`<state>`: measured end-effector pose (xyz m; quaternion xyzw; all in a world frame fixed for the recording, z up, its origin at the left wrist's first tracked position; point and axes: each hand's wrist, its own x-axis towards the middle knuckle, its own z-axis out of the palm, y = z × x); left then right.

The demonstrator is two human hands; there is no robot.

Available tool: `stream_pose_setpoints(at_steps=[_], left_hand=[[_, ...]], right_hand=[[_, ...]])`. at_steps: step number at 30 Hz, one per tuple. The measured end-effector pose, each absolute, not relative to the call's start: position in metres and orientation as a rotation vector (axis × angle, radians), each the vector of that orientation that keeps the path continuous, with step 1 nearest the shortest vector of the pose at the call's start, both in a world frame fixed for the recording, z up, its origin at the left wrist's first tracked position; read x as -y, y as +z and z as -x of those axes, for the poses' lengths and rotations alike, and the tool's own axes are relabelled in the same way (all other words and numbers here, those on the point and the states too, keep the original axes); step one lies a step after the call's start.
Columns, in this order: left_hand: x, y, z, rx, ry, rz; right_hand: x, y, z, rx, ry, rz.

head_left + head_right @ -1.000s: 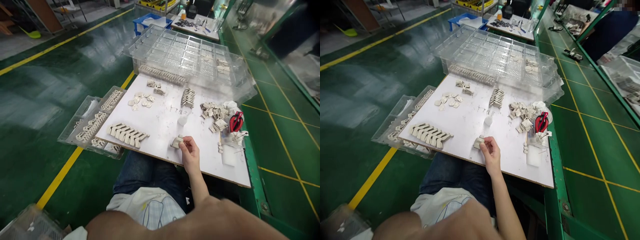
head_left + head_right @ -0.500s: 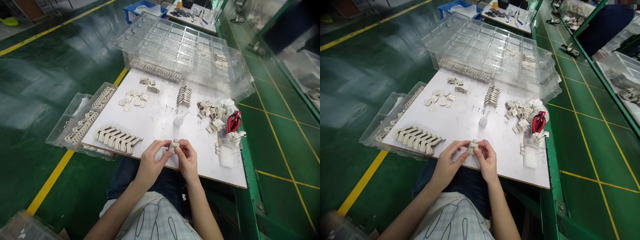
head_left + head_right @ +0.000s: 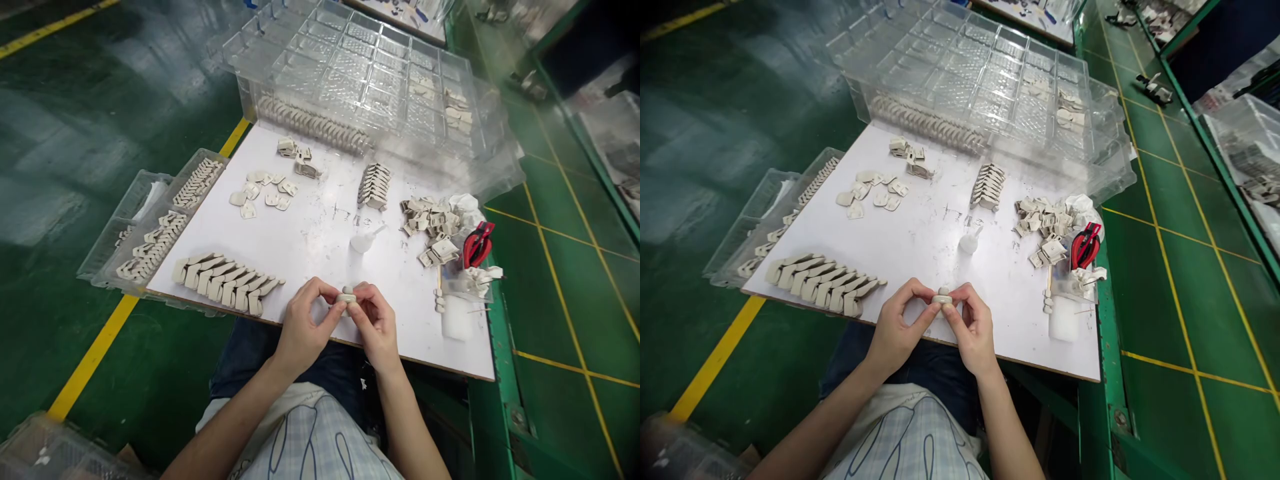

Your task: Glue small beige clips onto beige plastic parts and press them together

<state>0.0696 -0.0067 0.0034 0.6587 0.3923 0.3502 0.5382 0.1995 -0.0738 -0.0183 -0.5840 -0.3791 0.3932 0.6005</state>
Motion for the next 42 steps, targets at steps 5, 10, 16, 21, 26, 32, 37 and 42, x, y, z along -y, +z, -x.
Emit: stream_pose_setpoints(at_steps=[5, 10, 16, 21, 26, 32, 37, 42], left_hand=[[0.0062, 0.0036, -0.0694, -0.947, 0.817, -1.574], [0.0054, 0.0023, -0.0698, -0.935, 0.826, -1.561], [0.0049, 0.0024, -0.0696, -0.929, 0.809, -1.546], [0.0056, 0.0018, -0.0696, -0.935, 0.816, -1.531], [0.0061, -0.0001, -0.07, -0.921, 0.821, -1.527], [0.0065, -0.0019, -0.0694, -0.914, 0.83, -1.52], [0.0067, -0.0056, -0.0676, -0.903, 0.848, -1.513], [0.0029, -0.0007, -0.0648, -0.886, 0.799, -1.394]], right_hand=[[0.0731, -0.0158, -0.197, 0.874, 0.92, 1.391], [0.0728, -0.014, -0.1951, 0.867, 0.911, 1.416], [0.0727, -0.0137, -0.1958, 0.867, 0.922, 1.42], [0.0726, -0.0133, -0.1952, 0.857, 0.934, 1.41], [0.0728, -0.0131, -0.1946, 0.859, 0.935, 1.406], [0.0732, -0.0154, -0.1947, 0.873, 0.934, 1.407], [0.0721, -0.0175, -0.1946, 0.911, 0.877, 1.418], [0.0699, -0.0151, -0.1932, 0.928, 0.87, 1.4]])
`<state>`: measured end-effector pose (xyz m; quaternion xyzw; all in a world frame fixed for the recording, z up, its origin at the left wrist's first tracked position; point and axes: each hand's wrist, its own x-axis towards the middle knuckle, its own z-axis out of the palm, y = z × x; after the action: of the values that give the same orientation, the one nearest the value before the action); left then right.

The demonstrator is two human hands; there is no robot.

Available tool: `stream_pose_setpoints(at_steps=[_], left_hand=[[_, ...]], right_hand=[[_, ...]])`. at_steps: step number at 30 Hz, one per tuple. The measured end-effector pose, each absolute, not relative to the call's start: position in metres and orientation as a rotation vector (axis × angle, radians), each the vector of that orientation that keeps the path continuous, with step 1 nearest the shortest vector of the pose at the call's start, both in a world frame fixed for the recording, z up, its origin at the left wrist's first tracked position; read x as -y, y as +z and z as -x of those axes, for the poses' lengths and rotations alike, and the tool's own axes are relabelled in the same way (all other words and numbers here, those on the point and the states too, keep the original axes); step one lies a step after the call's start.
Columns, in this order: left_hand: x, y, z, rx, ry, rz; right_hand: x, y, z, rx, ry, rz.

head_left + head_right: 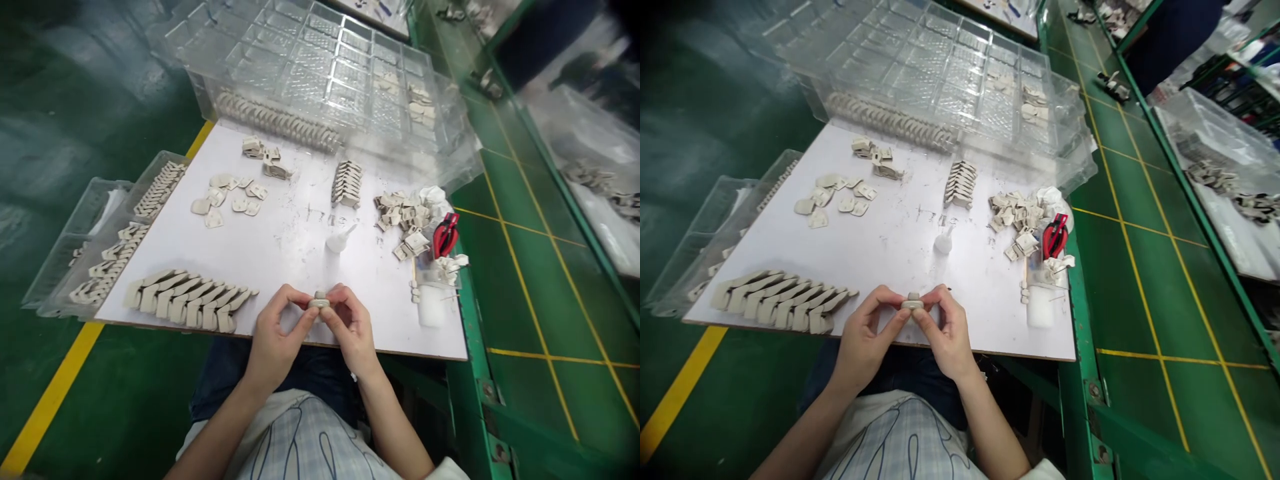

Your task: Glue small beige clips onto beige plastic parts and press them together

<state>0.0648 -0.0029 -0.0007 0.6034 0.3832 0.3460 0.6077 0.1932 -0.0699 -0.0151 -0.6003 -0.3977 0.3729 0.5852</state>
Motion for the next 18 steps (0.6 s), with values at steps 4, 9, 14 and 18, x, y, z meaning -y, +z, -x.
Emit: stream_pose_setpoints(at_steps=[4, 9, 14, 18], left_hand=[[0.003, 0.007, -0.063, -0.813, 0.64, -1.302], [0.01, 0.005, -0.067, -0.858, 0.616, -1.166], [0.011, 0.0, -0.073, -0.91, 0.627, -1.016], [0.011, 0.001, -0.075, -0.949, 0.66, -0.972]], right_hand=[[0.081, -0.002, -0.197, 1.006, 0.792, 1.414], [0.115, 0.027, -0.261, 0.939, -0.042, 1.668], [0.126, 0.021, -0.358, 0.594, -0.441, 1.957], [0.119, 0.006, -0.388, 0.624, -0.391, 2.022]])
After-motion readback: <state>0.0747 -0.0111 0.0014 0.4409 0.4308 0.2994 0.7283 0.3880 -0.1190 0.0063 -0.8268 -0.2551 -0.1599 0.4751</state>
